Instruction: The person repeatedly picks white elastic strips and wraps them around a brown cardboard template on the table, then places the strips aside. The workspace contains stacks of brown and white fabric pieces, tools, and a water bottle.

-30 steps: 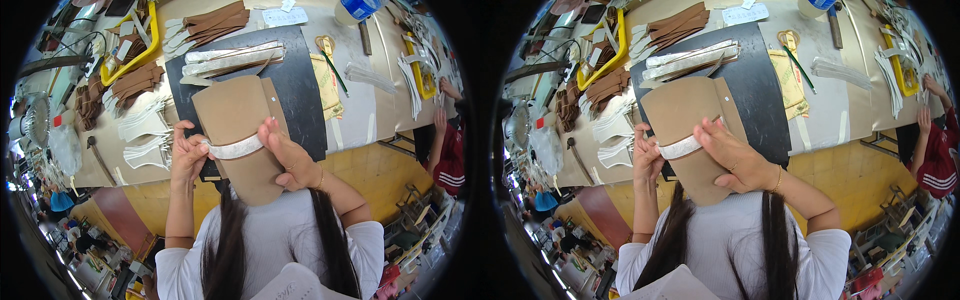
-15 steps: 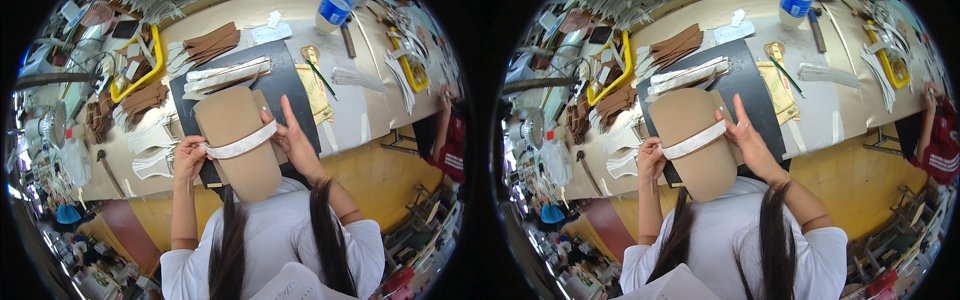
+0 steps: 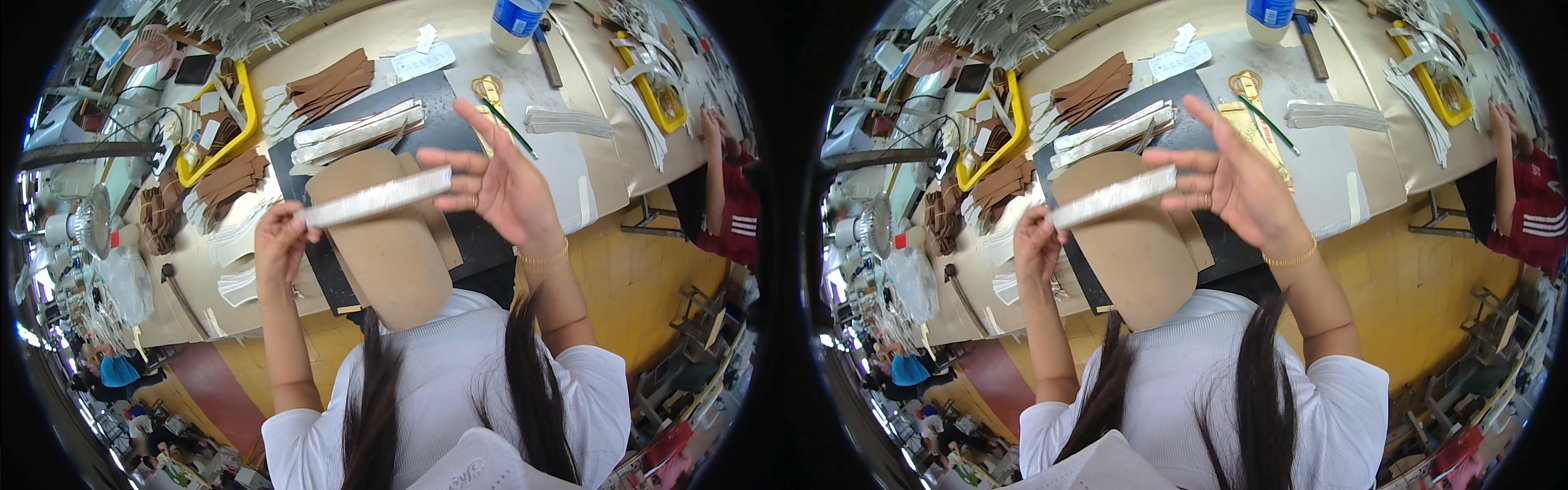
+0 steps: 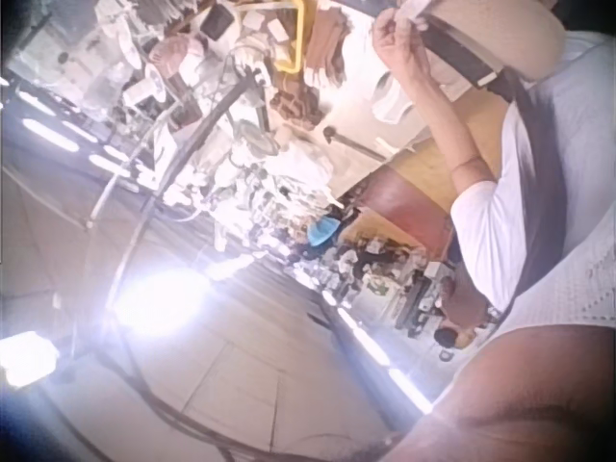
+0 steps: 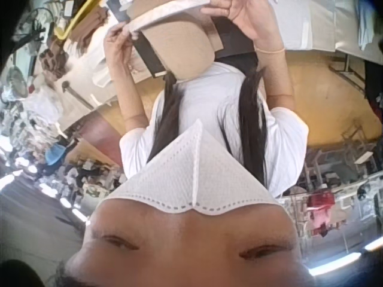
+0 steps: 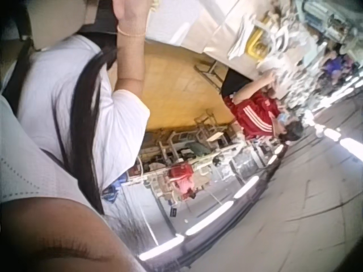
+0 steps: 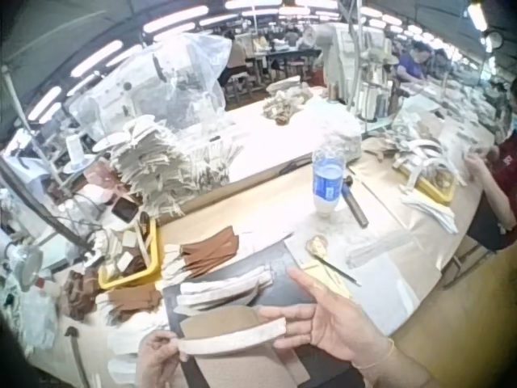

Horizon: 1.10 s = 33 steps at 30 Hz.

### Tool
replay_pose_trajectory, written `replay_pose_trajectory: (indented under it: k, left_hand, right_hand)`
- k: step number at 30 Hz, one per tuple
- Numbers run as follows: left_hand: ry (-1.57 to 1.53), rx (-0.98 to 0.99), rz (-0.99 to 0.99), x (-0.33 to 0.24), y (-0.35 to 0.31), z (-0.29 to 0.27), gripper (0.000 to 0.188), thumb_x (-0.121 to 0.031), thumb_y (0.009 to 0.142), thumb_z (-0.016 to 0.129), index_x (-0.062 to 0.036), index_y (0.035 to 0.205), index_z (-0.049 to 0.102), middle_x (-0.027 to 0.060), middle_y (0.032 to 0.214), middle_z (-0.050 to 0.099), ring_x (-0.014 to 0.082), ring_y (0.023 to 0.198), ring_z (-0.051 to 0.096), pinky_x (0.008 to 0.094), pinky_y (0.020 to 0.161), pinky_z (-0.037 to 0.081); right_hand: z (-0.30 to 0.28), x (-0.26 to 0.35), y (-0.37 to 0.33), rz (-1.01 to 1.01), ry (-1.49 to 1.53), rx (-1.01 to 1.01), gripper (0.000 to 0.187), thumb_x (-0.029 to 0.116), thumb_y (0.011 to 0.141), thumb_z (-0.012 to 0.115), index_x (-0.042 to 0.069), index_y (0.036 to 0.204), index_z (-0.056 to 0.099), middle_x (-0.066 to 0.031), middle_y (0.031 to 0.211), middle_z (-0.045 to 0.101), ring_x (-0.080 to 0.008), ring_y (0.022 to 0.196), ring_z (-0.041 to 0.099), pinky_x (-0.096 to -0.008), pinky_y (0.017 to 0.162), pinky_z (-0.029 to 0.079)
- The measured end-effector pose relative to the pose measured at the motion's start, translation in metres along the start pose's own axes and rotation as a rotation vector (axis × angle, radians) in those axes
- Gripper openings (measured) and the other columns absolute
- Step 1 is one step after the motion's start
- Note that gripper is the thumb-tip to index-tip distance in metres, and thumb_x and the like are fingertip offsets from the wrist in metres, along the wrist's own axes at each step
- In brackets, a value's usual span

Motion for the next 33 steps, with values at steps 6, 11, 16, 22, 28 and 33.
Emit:
replay_pose_trajectory:
  k: [6, 11, 16, 22, 28, 33]
  left_hand:
    - [0.267, -0.073, -0.066, -0.039, 0.065, 0.005, 0.025, -0.003, 0.085, 0.063, 0.0053, 0.108, 0.057, 0.0121, 0.087, 0.065, 0.0169, 0.072, 0.066, 0.0248, 0.067, 0.055]
    - [0.434, -0.100, -0.135, -0.028, 0.085, -0.012, 0.024, -0.004, 0.085, 0.063, 0.0047, 0.107, 0.058, 0.0079, 0.090, 0.063, 0.0150, 0.074, 0.064, 0.0243, 0.067, 0.053]
    - [0.609, -0.156, -0.151, -0.016, 0.082, -0.021, 0.025, -0.006, 0.084, 0.066, 0.0051, 0.106, 0.060, 0.0061, 0.089, 0.061, 0.0128, 0.071, 0.063, 0.0220, 0.064, 0.052]
    - [0.828, -0.201, -0.075, -0.029, 0.082, -0.017, 0.024, -0.009, 0.081, 0.069, 0.0007, 0.102, 0.065, 0.0005, 0.075, 0.059, 0.0050, 0.055, 0.052, 0.0173, 0.048, 0.039]
    - [0.946, -0.190, -0.015, -0.030, 0.086, -0.025, 0.020, -0.012, 0.080, 0.069, -0.0019, 0.097, 0.069, -0.0001, 0.076, 0.060, 0.0040, 0.054, 0.046, 0.0185, 0.048, 0.037]
    - [1.023, -0.147, 0.051, -0.033, 0.086, -0.023, 0.018, -0.014, 0.081, 0.068, -0.0023, 0.095, 0.071, -0.0007, 0.072, 0.061, 0.0056, 0.060, 0.045, 0.0213, 0.055, 0.039]
  right_hand:
    - [-0.032, 0.016, 0.062, -0.101, 0.046, -0.063, 0.047, 0.033, 0.101, 0.028, 0.004, 0.138, 0.029, -0.0298, 0.121, 0.052, -0.0295, 0.103, 0.062, -0.0387, 0.088, 0.053]
    - [-0.043, 0.011, 0.079, -0.113, -0.023, -0.084, 0.041, 0.020, 0.099, 0.037, 0.001, 0.135, 0.031, -0.0250, 0.123, 0.052, -0.0279, 0.106, 0.059, -0.0360, 0.089, 0.052]
    - [-0.029, 0.018, 0.077, -0.573, -1.225, -0.085, 0.036, 0.001, 0.085, 0.054, 0.010, 0.120, 0.054, -0.0110, 0.126, 0.049, -0.0272, 0.112, 0.050, -0.0338, 0.090, 0.045]
    - [0.005, -0.010, 0.082, -0.670, -1.782, 0.179, 0.023, 0.010, 0.075, 0.068, 0.020, 0.095, 0.068, -0.0051, 0.123, 0.046, -0.0284, 0.106, 0.043, -0.0376, 0.091, 0.040]
    - [0.009, -0.013, 0.098, -0.437, -1.781, 0.246, 0.008, 0.020, 0.078, 0.068, 0.013, 0.082, 0.066, -0.0015, 0.103, 0.055, -0.0238, 0.099, 0.047, -0.0402, 0.090, 0.035]
    - [-0.008, -0.005, 0.094, -0.331, -1.703, 0.155, 0.012, 0.023, 0.082, 0.065, 0.012, 0.077, 0.063, -0.0009, 0.080, 0.060, -0.0199, 0.085, 0.053, -0.0402, 0.088, 0.028]
Point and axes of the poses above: each hand's wrist, its own y-axis towards the middle knuckle, its own z-axis out of the palm, x = y × z, the point moved 6 cm from there along y, towards the middle knuckle
